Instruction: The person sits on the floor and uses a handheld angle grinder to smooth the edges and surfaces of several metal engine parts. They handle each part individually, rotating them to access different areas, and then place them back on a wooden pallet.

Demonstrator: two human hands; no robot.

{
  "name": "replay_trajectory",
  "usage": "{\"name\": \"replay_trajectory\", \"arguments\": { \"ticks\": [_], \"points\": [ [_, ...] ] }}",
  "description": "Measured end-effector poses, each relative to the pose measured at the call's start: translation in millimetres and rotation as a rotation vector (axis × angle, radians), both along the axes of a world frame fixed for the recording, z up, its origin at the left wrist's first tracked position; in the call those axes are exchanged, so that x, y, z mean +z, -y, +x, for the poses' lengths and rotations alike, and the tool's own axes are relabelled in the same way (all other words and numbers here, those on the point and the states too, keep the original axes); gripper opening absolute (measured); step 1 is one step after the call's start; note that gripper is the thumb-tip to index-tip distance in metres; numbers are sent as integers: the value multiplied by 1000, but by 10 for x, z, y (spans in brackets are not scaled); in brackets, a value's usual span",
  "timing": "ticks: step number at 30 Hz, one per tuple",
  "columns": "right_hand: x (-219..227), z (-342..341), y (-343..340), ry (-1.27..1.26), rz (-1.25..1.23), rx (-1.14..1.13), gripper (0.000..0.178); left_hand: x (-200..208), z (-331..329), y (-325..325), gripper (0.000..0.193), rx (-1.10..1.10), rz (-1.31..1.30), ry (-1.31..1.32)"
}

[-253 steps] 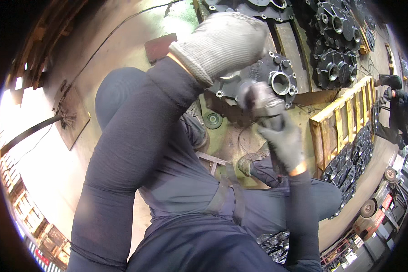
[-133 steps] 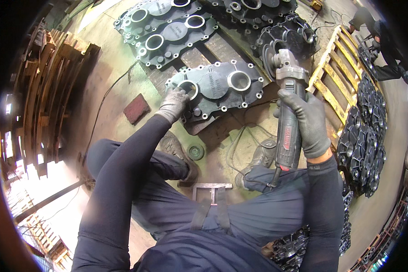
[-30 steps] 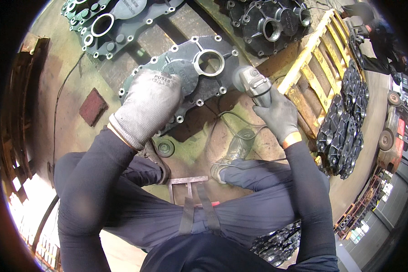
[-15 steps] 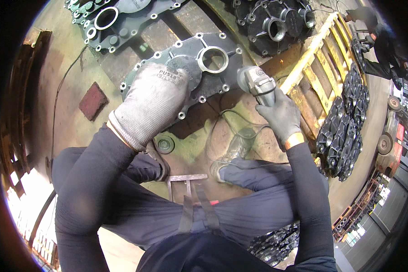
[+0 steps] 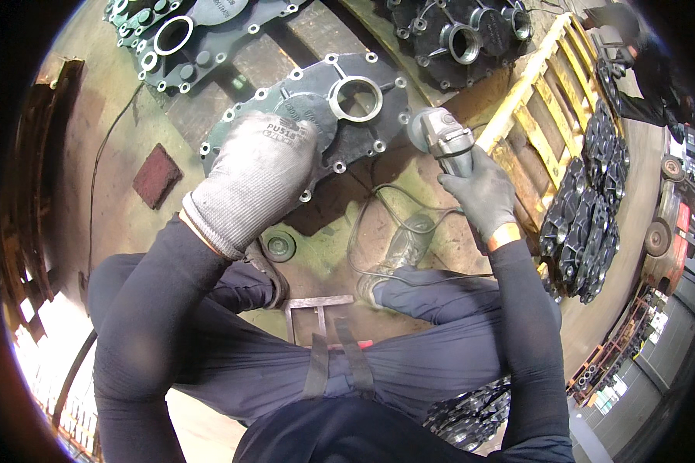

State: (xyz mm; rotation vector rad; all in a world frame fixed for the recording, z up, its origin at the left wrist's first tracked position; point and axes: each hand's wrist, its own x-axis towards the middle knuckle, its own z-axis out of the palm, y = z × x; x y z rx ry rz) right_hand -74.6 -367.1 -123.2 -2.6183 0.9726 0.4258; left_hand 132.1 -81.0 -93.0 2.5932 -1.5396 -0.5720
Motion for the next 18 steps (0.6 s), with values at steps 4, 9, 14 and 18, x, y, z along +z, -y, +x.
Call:
{"name": "replay_trajectory", "arguments": {
  "ticks": [4,9,14,18],
  "points": [
    [67,87,-85,-1,28,7,57,31,12,42,28,-31,2,-10],
    [-42,126,-54,0,-23,82,51,48,-44,68,16,9,-45,1],
    [-24,167,-63,-25,-52,101,51,36,-13,87,16,-1,9,-2],
    [32,151,-77,-21,-31,81,52,57,-17,97,16,-32,-50,-11]
  ]
}}
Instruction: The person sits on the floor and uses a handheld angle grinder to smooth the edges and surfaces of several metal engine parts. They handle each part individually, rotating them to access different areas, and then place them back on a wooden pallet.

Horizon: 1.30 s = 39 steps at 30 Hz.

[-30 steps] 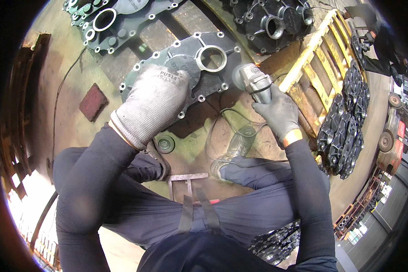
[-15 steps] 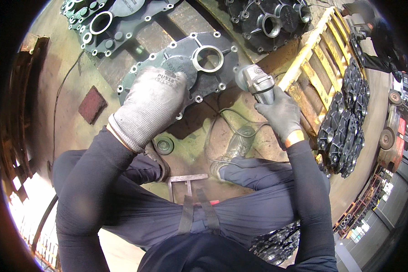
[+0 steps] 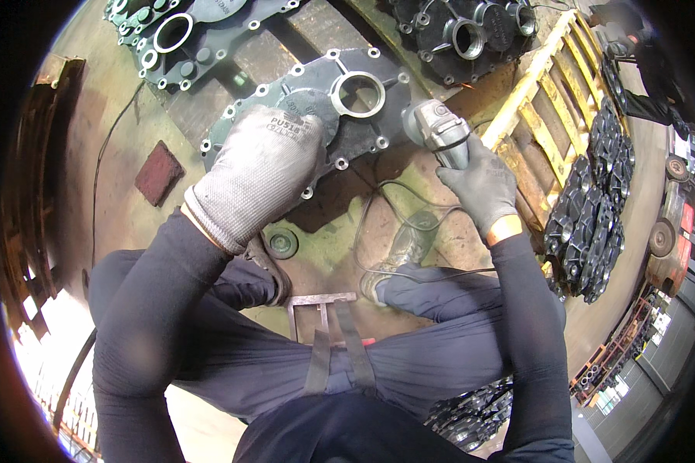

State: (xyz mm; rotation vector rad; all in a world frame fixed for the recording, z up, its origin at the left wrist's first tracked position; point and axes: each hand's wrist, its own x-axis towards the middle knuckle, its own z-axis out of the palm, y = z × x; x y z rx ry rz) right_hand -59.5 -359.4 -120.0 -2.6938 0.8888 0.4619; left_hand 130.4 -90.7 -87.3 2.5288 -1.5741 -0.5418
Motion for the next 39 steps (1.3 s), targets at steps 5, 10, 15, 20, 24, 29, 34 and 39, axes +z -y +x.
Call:
{"name": "replay_trajectory", "arguments": {
  "ticks": [5,10,15,20,24,29,34,39],
  "points": [
    [-63,20,-6,22,-20,28,52,-60,-7,-21,24,1,45,7],
    [14,-42,111,-30,28,-59,60,-53,13,-21,30,1,89,12],
    [5,-62,159,8,84,-101,59,-54,2,-23,29,-1,77,38],
    [-22,-24,27,18,134,-50,61,-19,9,-8,29,18,84,19],
    [19,-4,8,-5,113,-39,64,-56,-3,-58,28,1,49,81],
    [81,-140,64,-18,139,-68,62,58,5,-37,28,54,86,-6],
    [104,-117,57,-2,141,-68,60,138,-75,-16,28,51,27,-11],
    [-12,6,67,-12,122,-23,60,194,-70,-17,29,28,38,12]
  ]
}}
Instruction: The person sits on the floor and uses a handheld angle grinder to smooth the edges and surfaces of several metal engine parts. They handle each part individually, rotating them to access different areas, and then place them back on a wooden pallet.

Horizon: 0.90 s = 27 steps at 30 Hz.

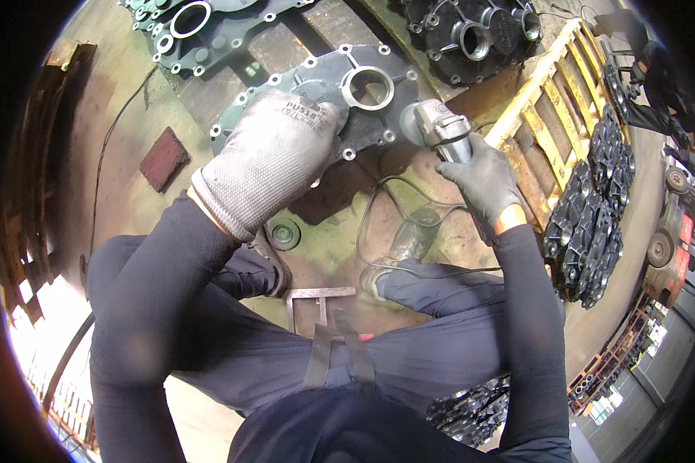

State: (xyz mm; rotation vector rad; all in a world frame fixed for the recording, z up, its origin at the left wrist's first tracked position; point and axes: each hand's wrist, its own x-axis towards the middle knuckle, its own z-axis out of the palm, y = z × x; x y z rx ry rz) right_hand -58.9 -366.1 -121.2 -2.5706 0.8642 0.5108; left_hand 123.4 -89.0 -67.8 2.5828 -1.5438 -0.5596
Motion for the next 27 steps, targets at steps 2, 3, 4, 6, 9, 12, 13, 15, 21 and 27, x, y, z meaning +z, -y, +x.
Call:
{"name": "replay_trajectory", "arguments": {
  "ticks": [2,3,4,6,9,12,13,15,21,27],
  "points": [
    [21,-18,0,14,18,-7,60,-36,-7,-56,30,0,-4,11],
    [33,-64,-3,30,25,-12,60,-38,-13,-86,30,6,-17,23],
    [40,-114,1,46,31,-16,60,-39,-15,-116,30,13,-31,34],
    [47,-189,-5,-15,16,-8,61,-6,-22,-134,30,16,-63,56],
    [146,-256,-144,-54,29,-20,61,87,-40,-128,30,15,-60,55],
    [94,-364,-256,8,98,10,60,31,-40,-156,31,-9,-82,57],
    [126,-386,-296,21,113,18,60,9,-41,-167,31,-20,-97,60],
    [113,-415,-362,30,87,50,59,39,-55,-147,32,-14,-80,66],
    [72,-360,-419,12,27,107,63,64,-70,-120,33,-25,-36,94],
    [90,-280,-445,15,18,136,63,92,-42,-128,31,12,11,46]
  ]
}}
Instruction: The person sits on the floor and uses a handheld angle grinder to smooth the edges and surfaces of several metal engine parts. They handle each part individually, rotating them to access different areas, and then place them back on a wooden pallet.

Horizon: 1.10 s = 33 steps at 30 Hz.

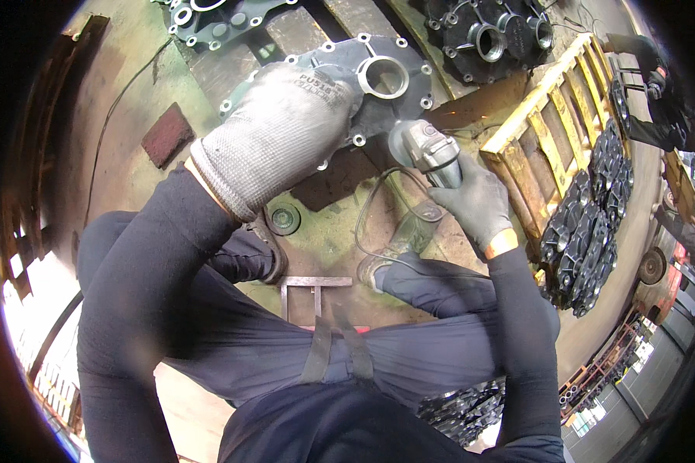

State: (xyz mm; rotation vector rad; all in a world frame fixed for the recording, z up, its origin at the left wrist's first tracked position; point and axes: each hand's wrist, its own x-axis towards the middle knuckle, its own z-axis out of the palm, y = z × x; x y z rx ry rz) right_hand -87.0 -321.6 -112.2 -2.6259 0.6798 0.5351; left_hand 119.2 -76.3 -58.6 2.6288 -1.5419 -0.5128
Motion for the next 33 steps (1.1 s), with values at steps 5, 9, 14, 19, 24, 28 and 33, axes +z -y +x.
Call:
{"name": "replay_trajectory", "arguments": {
  "ticks": [5,9,14,19,24,28,33],
  "points": [
    [-53,25,61,-32,21,-21,61,11,2,-36,31,-41,-88,55],
    [-15,36,6,-27,-13,1,61,49,44,-37,30,-37,-63,35],
    [-47,8,32,-7,-6,2,61,71,27,-96,30,-48,-85,81],
    [-28,13,30,-16,5,5,62,151,79,-57,30,-51,43,61],
    [-5,-116,83,-55,22,-36,62,164,54,-97,30,-55,6,82],
    [103,-57,-42,-14,95,14,60,169,65,-169,29,-56,-85,107],
    [37,-67,-340,-4,61,87,62,134,85,-155,28,-31,-134,109]
  ]
}}
